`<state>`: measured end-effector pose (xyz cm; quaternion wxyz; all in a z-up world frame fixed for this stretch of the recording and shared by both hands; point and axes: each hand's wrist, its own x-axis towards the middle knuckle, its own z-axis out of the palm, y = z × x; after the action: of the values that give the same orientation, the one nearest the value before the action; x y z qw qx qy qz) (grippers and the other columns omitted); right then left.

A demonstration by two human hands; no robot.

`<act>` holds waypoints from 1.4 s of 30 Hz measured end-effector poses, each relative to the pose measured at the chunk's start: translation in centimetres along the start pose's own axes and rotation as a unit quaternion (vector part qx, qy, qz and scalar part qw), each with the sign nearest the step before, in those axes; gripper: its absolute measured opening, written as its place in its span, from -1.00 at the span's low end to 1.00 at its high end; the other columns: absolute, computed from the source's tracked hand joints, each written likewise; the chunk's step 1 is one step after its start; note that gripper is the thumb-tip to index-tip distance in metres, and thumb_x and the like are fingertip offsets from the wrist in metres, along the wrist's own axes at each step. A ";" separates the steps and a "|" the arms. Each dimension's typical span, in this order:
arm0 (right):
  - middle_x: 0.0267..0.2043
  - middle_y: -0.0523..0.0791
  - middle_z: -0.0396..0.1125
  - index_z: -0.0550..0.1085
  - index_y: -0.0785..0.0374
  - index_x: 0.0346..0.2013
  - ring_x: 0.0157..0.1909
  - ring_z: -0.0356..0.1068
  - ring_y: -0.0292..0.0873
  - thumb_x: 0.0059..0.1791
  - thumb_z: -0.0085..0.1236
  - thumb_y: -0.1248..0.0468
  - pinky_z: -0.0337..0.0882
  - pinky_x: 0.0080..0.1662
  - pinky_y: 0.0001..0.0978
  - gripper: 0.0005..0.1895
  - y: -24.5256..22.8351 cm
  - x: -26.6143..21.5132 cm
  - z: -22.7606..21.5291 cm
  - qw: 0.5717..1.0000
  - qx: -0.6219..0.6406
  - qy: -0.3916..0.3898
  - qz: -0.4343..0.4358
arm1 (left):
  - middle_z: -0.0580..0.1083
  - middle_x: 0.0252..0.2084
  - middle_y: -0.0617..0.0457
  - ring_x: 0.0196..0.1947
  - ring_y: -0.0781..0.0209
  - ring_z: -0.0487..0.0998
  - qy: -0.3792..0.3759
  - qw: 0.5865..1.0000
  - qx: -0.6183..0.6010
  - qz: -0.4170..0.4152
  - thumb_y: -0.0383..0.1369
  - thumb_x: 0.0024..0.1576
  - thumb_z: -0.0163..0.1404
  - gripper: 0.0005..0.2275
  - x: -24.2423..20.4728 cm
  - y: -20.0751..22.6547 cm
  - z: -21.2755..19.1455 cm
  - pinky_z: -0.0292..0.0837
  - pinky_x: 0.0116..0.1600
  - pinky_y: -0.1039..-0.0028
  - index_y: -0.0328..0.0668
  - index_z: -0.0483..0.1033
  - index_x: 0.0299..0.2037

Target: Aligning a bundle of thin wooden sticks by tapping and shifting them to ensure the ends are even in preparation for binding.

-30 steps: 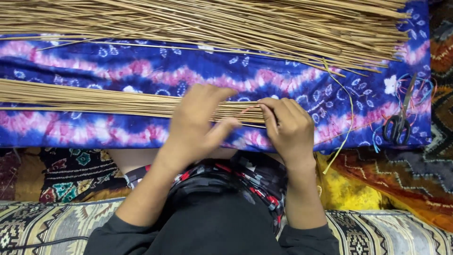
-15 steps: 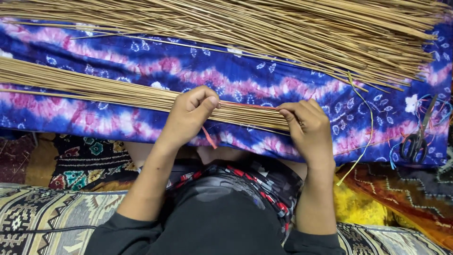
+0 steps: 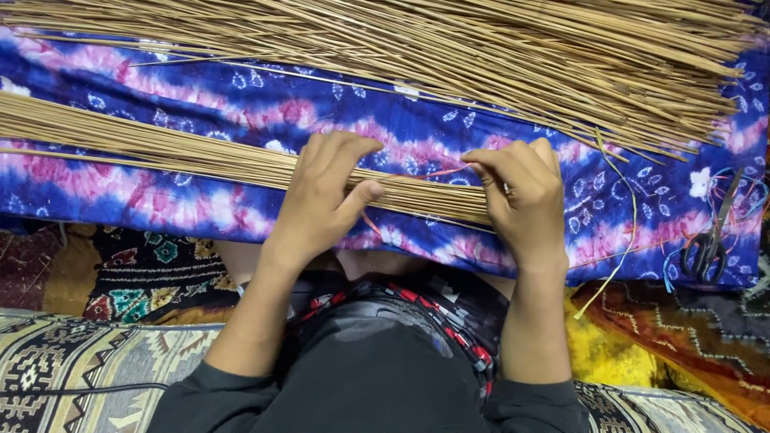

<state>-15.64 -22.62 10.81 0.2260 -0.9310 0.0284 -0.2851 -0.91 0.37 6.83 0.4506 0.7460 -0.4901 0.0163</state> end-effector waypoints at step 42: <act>-0.29 -0.07 0.28 0.43 0.17 -0.12 -0.18 0.42 0.09 -0.28 0.30 0.02 0.45 -0.19 -0.08 -0.48 2.9 -3.2 7.2 0.951 -0.172 -0.256 -0.012 | 0.46 -0.49 0.02 -0.52 0.33 0.34 0.114 0.938 -0.272 -0.182 -0.48 0.27 0.07 -0.95 -2.1 -2.2 1.6 0.26 -0.35 0.53 -0.17 0.48 -0.13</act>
<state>-14.20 -21.67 2.57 0.0585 -0.9978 0.0070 -0.0302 -1.06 1.01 3.43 0.6846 0.6643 -0.2773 -0.1148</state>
